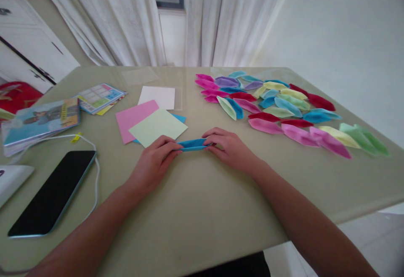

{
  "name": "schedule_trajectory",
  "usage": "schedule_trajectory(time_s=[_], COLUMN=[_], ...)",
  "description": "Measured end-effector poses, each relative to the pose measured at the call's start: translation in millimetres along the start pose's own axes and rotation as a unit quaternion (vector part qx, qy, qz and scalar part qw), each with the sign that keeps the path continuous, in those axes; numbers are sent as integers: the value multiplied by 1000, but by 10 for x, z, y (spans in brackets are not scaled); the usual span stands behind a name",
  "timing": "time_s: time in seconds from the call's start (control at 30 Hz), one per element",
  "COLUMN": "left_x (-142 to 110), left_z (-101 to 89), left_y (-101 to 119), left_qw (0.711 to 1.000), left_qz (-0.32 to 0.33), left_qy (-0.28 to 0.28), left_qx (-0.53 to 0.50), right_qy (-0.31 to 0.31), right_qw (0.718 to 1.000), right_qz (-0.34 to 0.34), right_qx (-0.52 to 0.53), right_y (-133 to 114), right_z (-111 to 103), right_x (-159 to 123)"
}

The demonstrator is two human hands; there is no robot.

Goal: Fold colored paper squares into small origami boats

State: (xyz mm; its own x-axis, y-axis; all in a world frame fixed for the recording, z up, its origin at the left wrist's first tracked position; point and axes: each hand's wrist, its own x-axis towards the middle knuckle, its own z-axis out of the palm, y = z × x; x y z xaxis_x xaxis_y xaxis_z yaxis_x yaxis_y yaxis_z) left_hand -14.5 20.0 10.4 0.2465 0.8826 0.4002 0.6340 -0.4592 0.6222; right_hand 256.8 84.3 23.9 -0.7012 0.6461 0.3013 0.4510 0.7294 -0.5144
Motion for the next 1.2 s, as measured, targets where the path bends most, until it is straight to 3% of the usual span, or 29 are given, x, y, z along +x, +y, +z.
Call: schedule_trajectory(time_s=[0.33, 0.47, 0.77, 0.9, 1.07, 1.2], left_x=[29, 53, 67, 68, 54, 45], left_z=[-55, -79, -121, -122, -94, -68], left_y=[53, 73, 112, 130, 163, 144], left_qw=[994, 987, 962, 956, 955, 954], left_qz=[-61, -96, -169, -184, -197, -204], left_qy=[49, 59, 85, 85, 61, 43], left_qx=[-83, -116, -195, -210, -213, -215], right_qy=[60, 53, 61, 91, 94, 111], right_qw=[990, 985, 950, 921, 935, 929], right_qz=[65, 68, 146, 178, 161, 151], right_qx=[114, 152, 271, 334, 301, 320], right_y=[-63, -64, -95, -101, -63, -54], right_z=[-94, -124, -147, -148, -151, -122], right_x=[33, 44, 40, 53, 47, 34])
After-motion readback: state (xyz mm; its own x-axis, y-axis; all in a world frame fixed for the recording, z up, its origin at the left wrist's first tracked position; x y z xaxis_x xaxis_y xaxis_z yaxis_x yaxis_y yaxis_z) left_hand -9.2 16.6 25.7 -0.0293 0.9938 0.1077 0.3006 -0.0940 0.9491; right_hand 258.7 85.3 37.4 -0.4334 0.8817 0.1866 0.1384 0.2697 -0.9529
